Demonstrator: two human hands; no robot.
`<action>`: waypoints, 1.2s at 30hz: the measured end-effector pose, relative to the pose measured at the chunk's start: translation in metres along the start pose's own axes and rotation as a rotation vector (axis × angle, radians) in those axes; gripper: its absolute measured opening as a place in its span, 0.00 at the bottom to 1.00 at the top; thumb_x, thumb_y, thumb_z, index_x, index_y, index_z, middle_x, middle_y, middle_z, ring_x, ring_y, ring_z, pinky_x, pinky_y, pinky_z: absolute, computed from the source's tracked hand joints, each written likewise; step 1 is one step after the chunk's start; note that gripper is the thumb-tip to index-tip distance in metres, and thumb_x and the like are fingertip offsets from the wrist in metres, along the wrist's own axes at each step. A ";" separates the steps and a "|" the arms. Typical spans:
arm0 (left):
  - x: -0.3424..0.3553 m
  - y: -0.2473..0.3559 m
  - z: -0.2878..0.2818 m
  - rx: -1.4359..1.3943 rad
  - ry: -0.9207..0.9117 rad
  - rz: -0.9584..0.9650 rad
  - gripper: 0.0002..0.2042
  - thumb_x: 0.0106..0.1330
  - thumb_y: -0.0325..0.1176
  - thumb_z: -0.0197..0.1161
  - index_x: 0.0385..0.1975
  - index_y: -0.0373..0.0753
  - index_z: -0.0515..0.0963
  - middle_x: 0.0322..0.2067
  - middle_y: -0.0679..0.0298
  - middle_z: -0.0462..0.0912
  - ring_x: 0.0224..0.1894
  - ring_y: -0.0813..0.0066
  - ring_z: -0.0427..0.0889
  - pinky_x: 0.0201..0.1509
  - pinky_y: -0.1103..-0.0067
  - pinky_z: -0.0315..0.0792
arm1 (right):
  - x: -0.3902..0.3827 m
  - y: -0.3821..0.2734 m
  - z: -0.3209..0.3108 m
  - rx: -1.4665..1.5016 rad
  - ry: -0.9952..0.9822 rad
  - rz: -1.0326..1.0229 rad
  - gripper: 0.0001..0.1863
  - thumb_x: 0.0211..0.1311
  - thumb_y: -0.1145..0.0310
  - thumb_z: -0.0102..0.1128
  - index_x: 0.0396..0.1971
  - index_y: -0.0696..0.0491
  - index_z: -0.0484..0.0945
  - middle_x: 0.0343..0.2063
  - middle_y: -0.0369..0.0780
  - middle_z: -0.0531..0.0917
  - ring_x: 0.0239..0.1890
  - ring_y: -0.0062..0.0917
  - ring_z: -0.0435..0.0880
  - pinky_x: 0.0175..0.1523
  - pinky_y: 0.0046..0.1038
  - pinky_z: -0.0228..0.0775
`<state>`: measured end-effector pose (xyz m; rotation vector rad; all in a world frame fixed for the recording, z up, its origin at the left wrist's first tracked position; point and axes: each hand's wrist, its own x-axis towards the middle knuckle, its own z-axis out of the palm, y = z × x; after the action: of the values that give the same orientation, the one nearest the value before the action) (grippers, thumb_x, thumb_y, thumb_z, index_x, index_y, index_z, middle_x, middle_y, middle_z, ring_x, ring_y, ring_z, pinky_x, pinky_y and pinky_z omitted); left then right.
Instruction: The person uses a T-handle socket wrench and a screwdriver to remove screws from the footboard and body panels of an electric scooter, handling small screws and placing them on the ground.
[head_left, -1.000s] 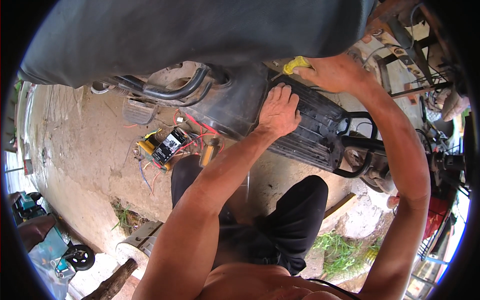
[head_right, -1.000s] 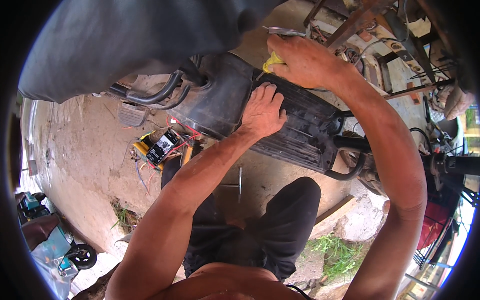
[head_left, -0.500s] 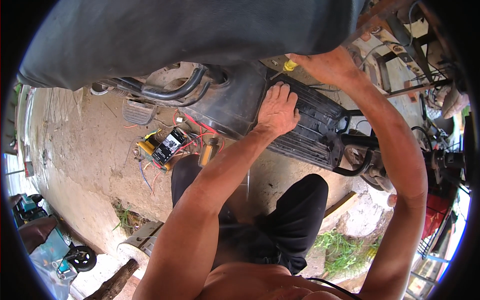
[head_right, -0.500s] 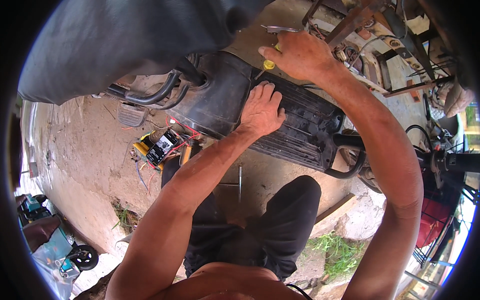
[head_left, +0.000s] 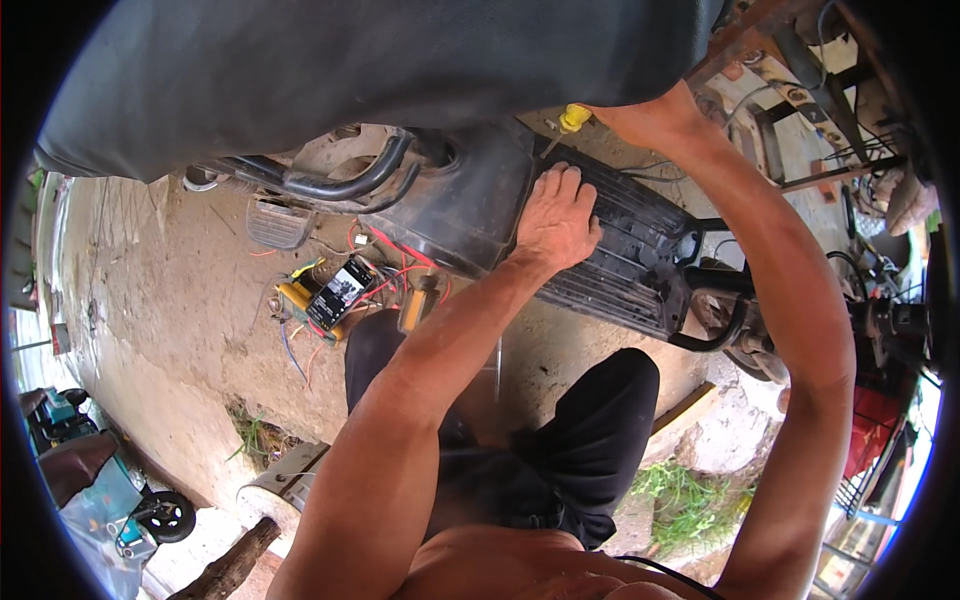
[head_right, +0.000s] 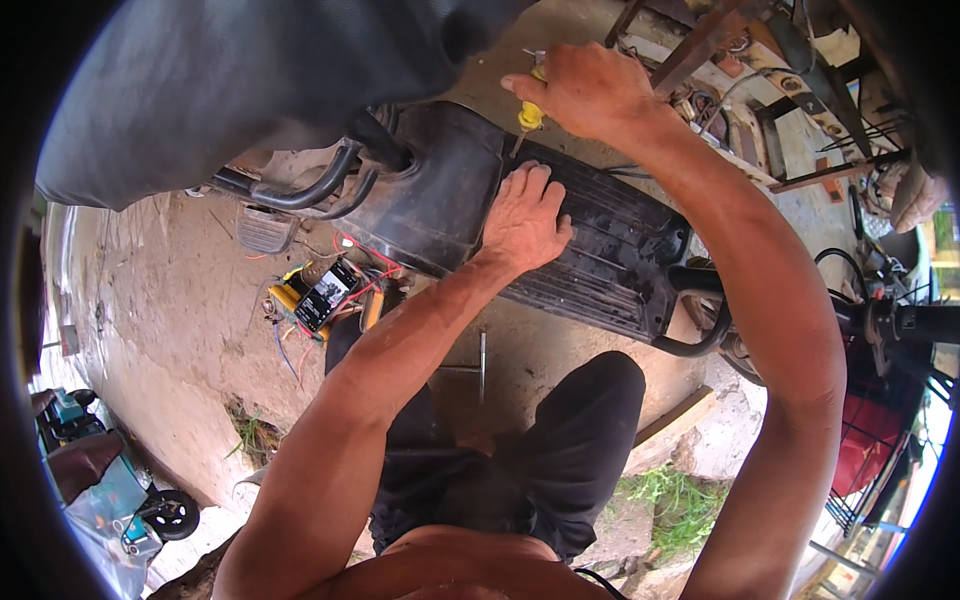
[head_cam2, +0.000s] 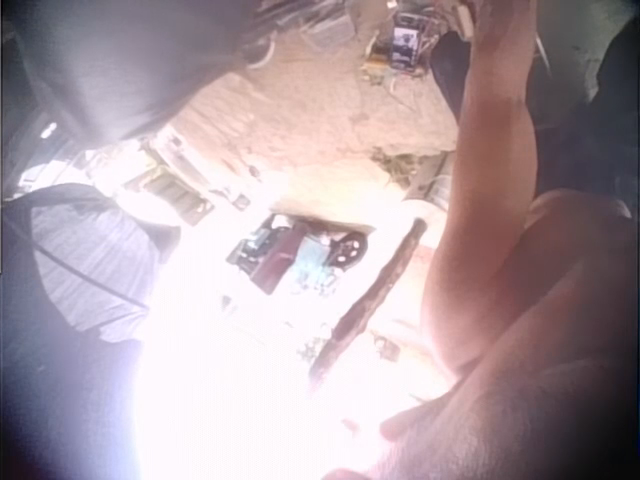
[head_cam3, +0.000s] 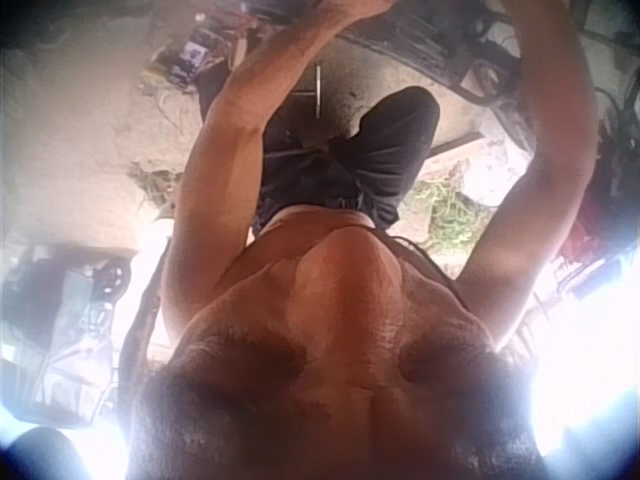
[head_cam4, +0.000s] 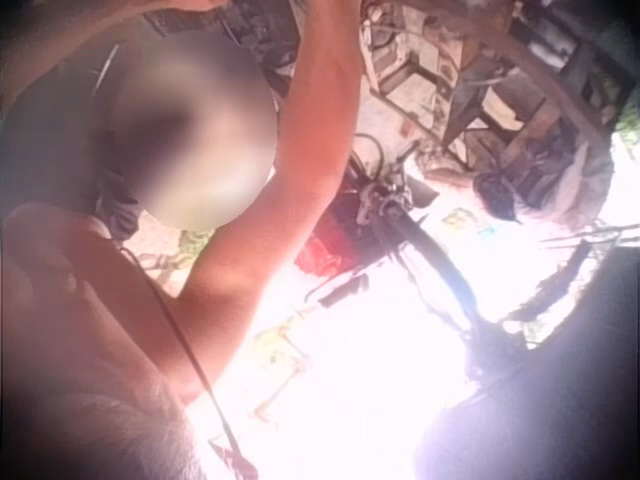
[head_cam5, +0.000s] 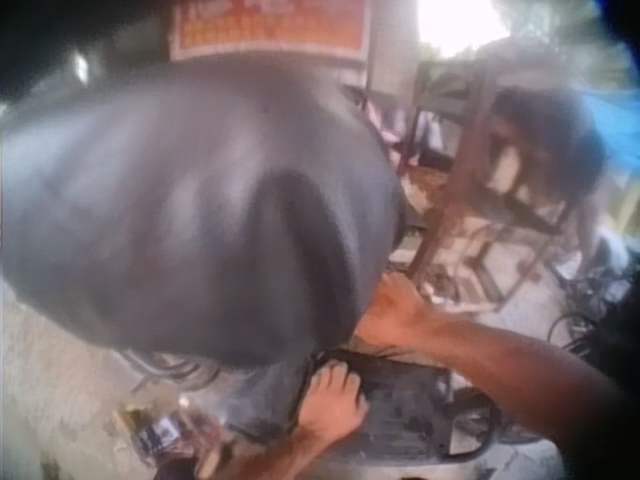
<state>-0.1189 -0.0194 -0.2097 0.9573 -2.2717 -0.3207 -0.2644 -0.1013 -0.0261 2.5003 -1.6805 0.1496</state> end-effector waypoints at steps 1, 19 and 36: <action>0.000 0.000 0.000 -0.006 0.005 0.003 0.22 0.58 0.40 0.72 0.47 0.33 0.79 0.57 0.46 0.72 0.69 0.44 0.67 0.75 0.56 0.63 | 0.001 0.000 0.000 -0.002 -0.005 0.010 0.33 0.79 0.40 0.52 0.42 0.61 0.84 0.33 0.57 0.88 0.42 0.54 0.91 0.46 0.51 0.85; 0.000 0.000 -0.002 0.017 0.011 0.005 0.22 0.59 0.40 0.71 0.48 0.33 0.78 0.56 0.46 0.72 0.69 0.44 0.67 0.75 0.56 0.63 | -0.014 -0.010 -0.026 -0.028 -0.012 -0.300 0.19 0.74 0.55 0.61 0.45 0.58 0.77 0.37 0.56 0.87 0.41 0.47 0.92 0.43 0.47 0.85; 0.000 -0.001 -0.004 -0.013 0.026 0.008 0.21 0.57 0.38 0.72 0.46 0.32 0.79 0.55 0.46 0.72 0.68 0.43 0.69 0.74 0.56 0.64 | -0.014 -0.018 -0.021 0.061 -0.085 -0.138 0.28 0.76 0.50 0.56 0.51 0.66 0.77 0.43 0.59 0.88 0.48 0.54 0.89 0.52 0.50 0.84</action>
<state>-0.1159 -0.0199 -0.2071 0.9401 -2.2468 -0.3172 -0.2532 -0.0780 -0.0090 2.6932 -1.5480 0.0825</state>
